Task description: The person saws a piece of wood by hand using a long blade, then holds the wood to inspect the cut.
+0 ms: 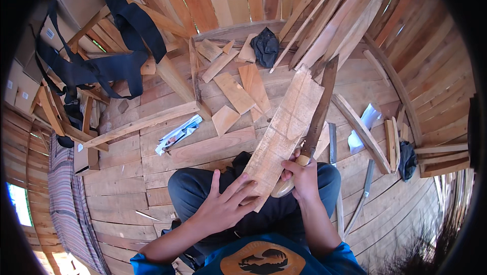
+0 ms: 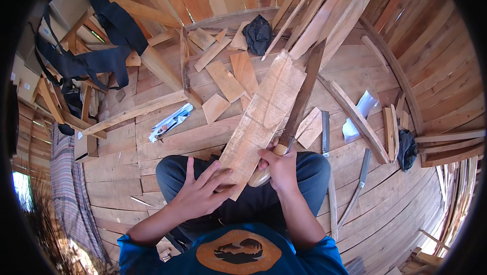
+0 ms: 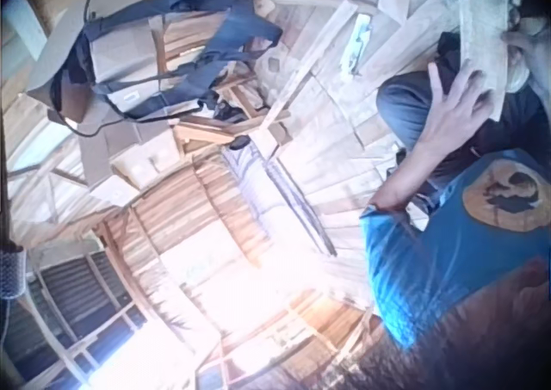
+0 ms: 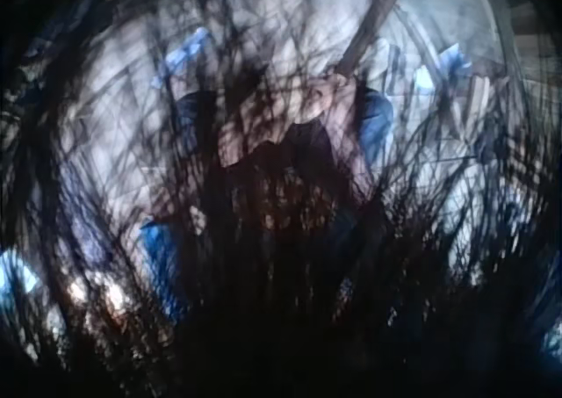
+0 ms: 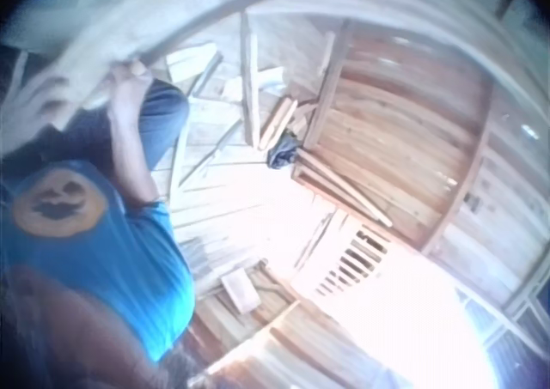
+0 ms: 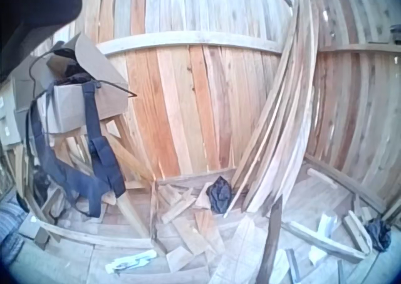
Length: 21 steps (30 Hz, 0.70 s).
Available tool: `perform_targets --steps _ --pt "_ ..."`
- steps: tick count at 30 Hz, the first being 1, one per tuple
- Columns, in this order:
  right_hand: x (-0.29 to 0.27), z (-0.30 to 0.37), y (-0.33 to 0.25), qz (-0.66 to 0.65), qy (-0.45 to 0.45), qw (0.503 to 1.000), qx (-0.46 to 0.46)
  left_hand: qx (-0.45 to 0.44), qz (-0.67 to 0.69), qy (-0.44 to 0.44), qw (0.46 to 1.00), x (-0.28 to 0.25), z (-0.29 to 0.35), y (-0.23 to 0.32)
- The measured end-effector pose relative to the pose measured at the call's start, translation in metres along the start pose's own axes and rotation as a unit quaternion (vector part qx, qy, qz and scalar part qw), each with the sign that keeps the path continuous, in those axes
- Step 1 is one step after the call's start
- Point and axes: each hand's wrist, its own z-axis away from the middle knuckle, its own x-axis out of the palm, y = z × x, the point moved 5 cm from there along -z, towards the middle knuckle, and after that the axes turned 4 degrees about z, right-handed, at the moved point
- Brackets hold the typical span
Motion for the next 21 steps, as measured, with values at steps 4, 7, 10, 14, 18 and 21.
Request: perform_targets --steps 4,7,10,14,18,21 --pt "0.003 -0.033 -0.022 0.106 0.014 0.992 -0.065 -0.088 0.13 -0.007 0.988 -0.029 -0.018 -0.024" --pt "0.017 -0.052 -0.034 0.164 0.018 0.978 -0.13 -0.192 0.208 0.113 0.952 -0.042 -0.045 -0.073" --pt "0.039 -0.068 -0.031 0.181 -0.019 0.974 -0.138 -0.251 0.474 0.18 0.825 -0.022 -0.075 -0.143" --pt "0.067 -0.082 -0.016 0.197 -0.058 0.969 -0.14 -0.249 0.704 0.189 0.638 0.009 -0.108 -0.203" --pt "0.076 -0.108 0.01 0.241 -0.099 0.956 -0.137 -0.209 0.706 0.235 0.635 0.019 -0.118 -0.218" --pt "0.075 -0.128 0.028 0.276 -0.133 0.942 -0.136 -0.224 0.694 0.25 0.637 0.039 -0.113 -0.234"
